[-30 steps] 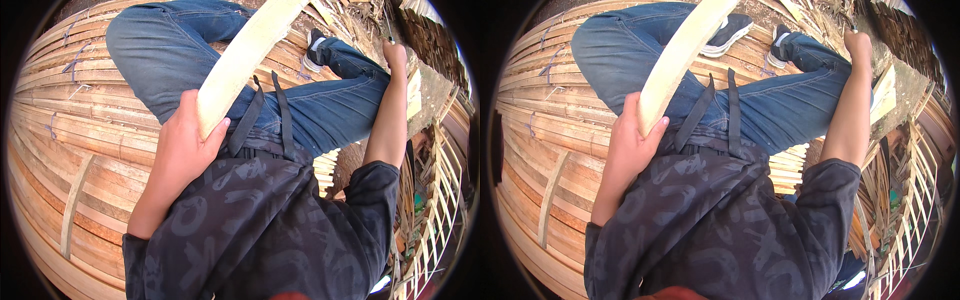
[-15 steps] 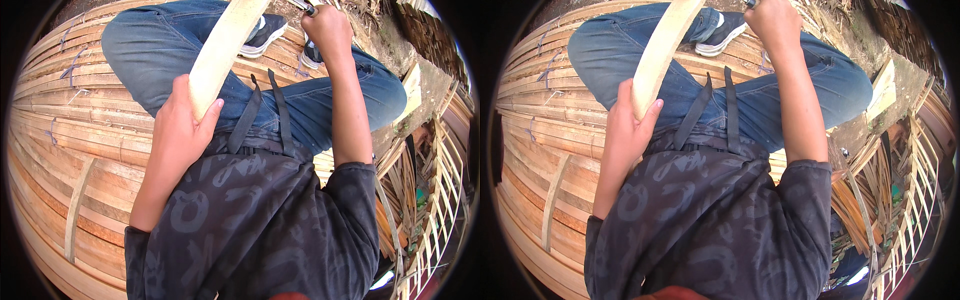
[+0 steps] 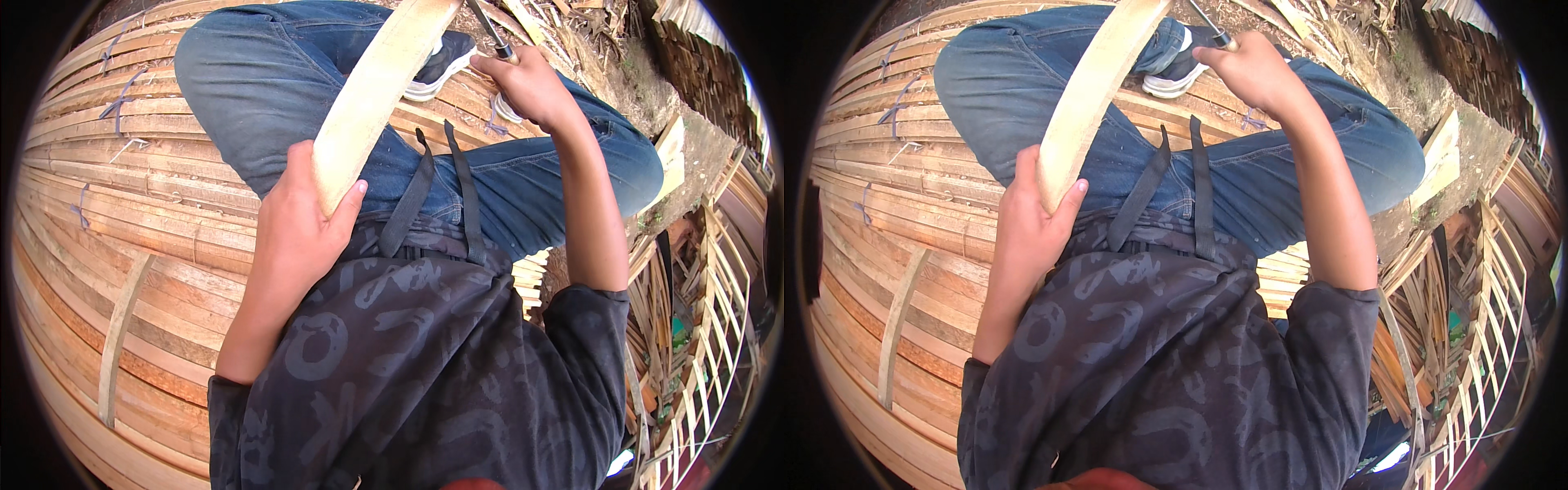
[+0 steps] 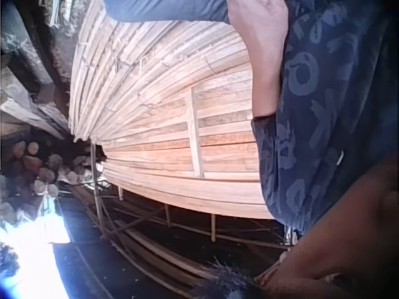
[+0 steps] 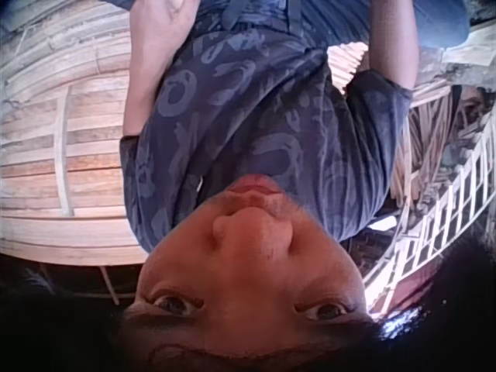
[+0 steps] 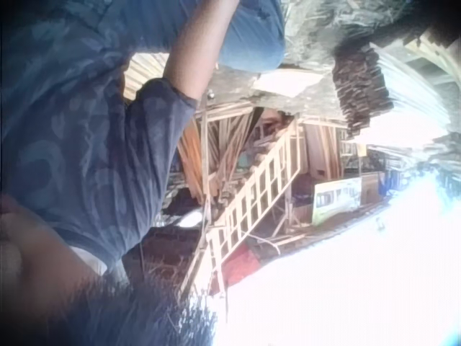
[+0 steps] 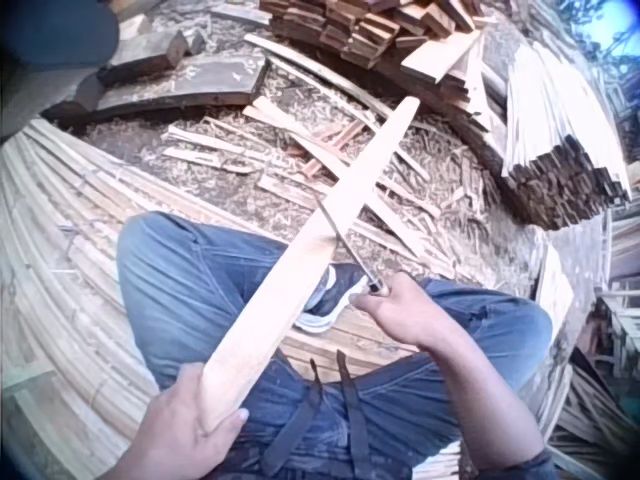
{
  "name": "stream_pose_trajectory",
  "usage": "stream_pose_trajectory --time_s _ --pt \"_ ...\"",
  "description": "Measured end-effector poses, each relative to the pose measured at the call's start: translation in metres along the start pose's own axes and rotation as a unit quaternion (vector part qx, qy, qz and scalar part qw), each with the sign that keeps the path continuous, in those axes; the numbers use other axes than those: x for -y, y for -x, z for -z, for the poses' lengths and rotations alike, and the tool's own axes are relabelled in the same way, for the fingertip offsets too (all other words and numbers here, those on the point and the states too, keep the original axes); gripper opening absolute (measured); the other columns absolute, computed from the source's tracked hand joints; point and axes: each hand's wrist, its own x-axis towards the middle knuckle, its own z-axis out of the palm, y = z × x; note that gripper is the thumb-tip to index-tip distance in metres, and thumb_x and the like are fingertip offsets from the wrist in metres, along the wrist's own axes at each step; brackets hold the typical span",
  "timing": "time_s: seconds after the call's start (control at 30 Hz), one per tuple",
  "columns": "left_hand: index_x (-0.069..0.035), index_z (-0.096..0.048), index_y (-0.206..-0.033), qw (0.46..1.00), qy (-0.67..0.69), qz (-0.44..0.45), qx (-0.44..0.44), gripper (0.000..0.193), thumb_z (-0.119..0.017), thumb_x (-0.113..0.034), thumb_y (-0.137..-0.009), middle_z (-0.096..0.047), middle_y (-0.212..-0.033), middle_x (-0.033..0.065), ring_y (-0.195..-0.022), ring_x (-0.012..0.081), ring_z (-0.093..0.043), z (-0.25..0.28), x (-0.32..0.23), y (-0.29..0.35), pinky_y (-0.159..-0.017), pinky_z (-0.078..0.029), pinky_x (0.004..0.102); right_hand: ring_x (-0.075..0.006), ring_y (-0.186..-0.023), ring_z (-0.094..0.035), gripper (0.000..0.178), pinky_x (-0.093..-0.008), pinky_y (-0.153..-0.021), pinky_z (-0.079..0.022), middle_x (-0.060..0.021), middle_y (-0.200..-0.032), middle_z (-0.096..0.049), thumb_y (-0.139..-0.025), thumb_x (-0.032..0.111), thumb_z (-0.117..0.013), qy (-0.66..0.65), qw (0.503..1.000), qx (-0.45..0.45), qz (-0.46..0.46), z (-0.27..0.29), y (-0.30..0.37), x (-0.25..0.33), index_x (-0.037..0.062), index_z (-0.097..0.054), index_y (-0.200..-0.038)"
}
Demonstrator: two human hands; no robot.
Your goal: The person sits cross-legged on the ground and uses a curved knife to shave thin strips from a long piece of wood. They hold the wood against their legs and repeatedly pull the knife along its length to remove bark and smooth the surface.
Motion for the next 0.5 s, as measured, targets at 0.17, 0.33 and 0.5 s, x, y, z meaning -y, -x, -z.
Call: stream_pose_trajectory --time_s 0.17,0.33,0.5 --pt "0.003 -0.046 -0.116 1.000 -0.002 -0.008 0.006 0.045 -0.068 -0.023 -0.088 -0.064 -0.096 0.0321 -0.089 0.0495 -0.063 0.000 -0.005 -0.003 -0.075 -0.050 0.0510 -0.0234 -0.048 -0.057 0.043 -0.0401 -0.050 -0.047 -0.0122 -0.054 -0.057 -0.086 0.033 -0.067 -0.016 0.998 -0.039 0.039 -0.010 0.011 0.010 -0.0038 -0.061 -0.066" --pt "0.003 -0.045 -0.117 1.000 -0.014 -0.009 0.007 0.046 -0.068 -0.025 -0.088 -0.064 -0.096 0.0325 -0.089 0.0498 -0.063 0.000 -0.003 -0.006 -0.074 -0.050 0.0513 -0.0414 -0.069 -0.067 0.028 -0.0474 -0.065 -0.056 -0.0239 -0.069 -0.065 -0.083 0.027 -0.066 0.308 0.932 -0.142 0.130 -0.015 0.040 0.042 0.0006 -0.069 -0.076" --pt "0.003 -0.044 -0.115 1.000 0.005 -0.007 0.019 0.045 -0.067 -0.026 -0.089 -0.063 -0.094 0.0320 -0.088 0.0494 -0.063 -0.002 -0.010 -0.003 -0.074 -0.049 0.0515 -0.0400 -0.075 -0.068 0.025 -0.0486 -0.069 -0.055 -0.0240 -0.075 -0.067 -0.083 0.028 -0.063 0.363 0.895 -0.241 0.093 0.028 -0.008 0.007 0.0046 -0.072 -0.085"
